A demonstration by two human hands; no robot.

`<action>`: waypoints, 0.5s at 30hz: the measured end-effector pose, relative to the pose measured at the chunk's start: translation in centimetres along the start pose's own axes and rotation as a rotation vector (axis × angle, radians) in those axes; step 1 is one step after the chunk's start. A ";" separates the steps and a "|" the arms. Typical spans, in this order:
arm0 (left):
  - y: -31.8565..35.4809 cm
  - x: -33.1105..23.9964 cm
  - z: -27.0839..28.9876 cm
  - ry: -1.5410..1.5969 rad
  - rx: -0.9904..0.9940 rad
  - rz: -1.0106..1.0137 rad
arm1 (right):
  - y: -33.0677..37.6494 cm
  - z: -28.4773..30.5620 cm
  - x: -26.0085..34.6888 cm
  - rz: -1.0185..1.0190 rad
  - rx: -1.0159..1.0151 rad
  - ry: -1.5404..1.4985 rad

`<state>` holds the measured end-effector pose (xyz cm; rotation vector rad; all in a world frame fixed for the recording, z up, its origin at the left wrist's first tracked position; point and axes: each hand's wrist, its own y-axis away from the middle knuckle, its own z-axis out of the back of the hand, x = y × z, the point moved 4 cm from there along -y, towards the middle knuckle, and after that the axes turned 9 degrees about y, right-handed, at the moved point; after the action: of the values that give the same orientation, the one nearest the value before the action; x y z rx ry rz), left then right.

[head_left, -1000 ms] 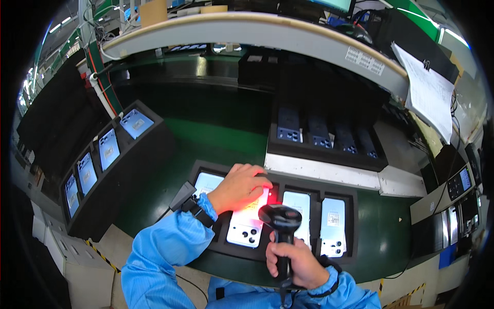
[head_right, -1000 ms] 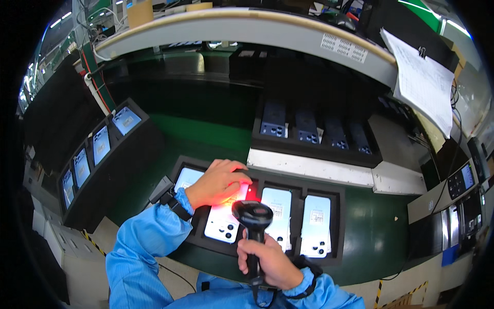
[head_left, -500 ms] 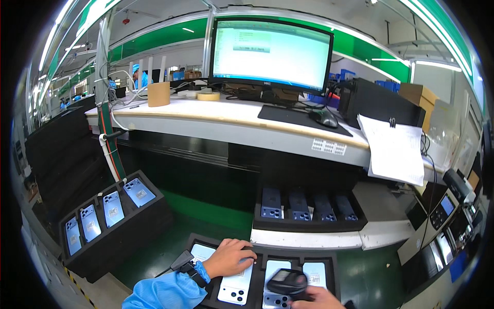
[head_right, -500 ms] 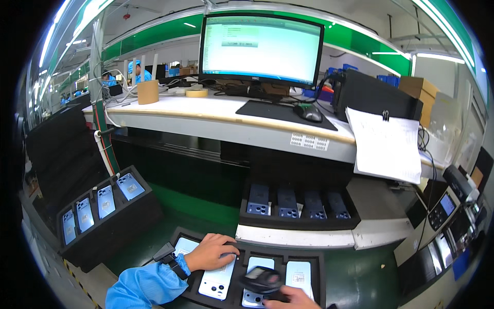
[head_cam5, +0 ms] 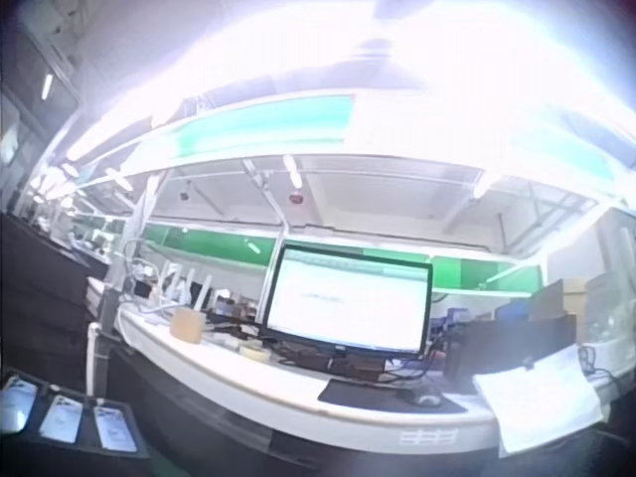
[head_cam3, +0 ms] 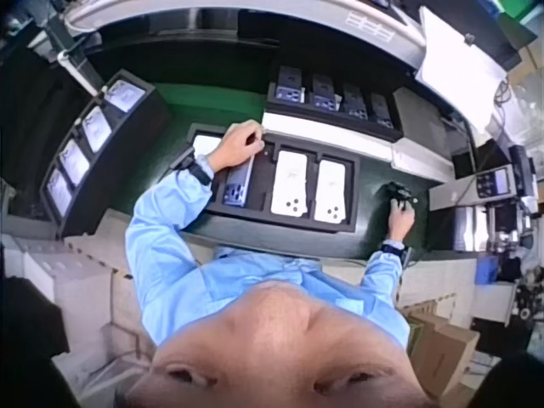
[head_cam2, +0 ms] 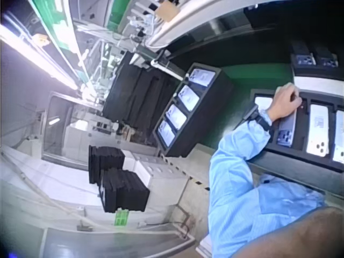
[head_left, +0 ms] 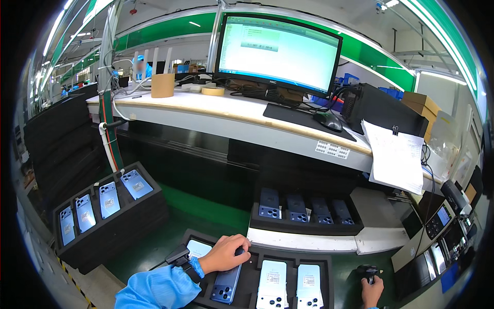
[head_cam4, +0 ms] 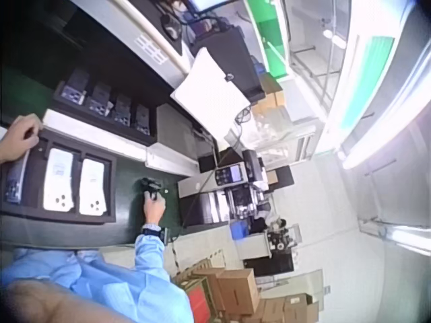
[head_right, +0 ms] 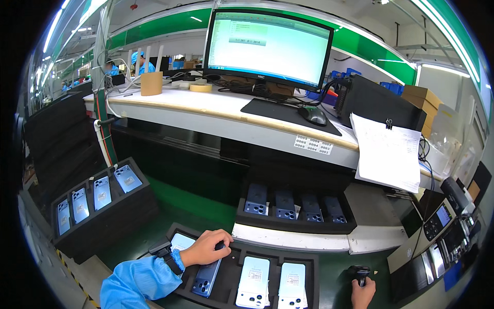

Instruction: Organize mobile phones into trays and scan them using a handheld barcode scanner.

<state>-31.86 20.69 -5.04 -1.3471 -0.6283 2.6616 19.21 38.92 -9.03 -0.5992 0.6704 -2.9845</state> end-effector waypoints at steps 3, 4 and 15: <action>0.4 0.0 0.1 -0.008 0.015 0.022 | 1.6 3.0 4.9 0.139 -0.422 -0.055; 0.5 0.1 0.1 -0.010 0.035 0.045 | 2.0 3.5 6.2 0.141 -0.395 -0.131; -0.5 0.7 -0.1 0.137 -0.005 -0.039 | 12.6 12.4 32.8 0.545 2.043 -2.434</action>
<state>-32.24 21.38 -5.42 -1.4865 -0.6378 2.5131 -7.27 18.96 7.91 -1.6607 -1.4669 0.1247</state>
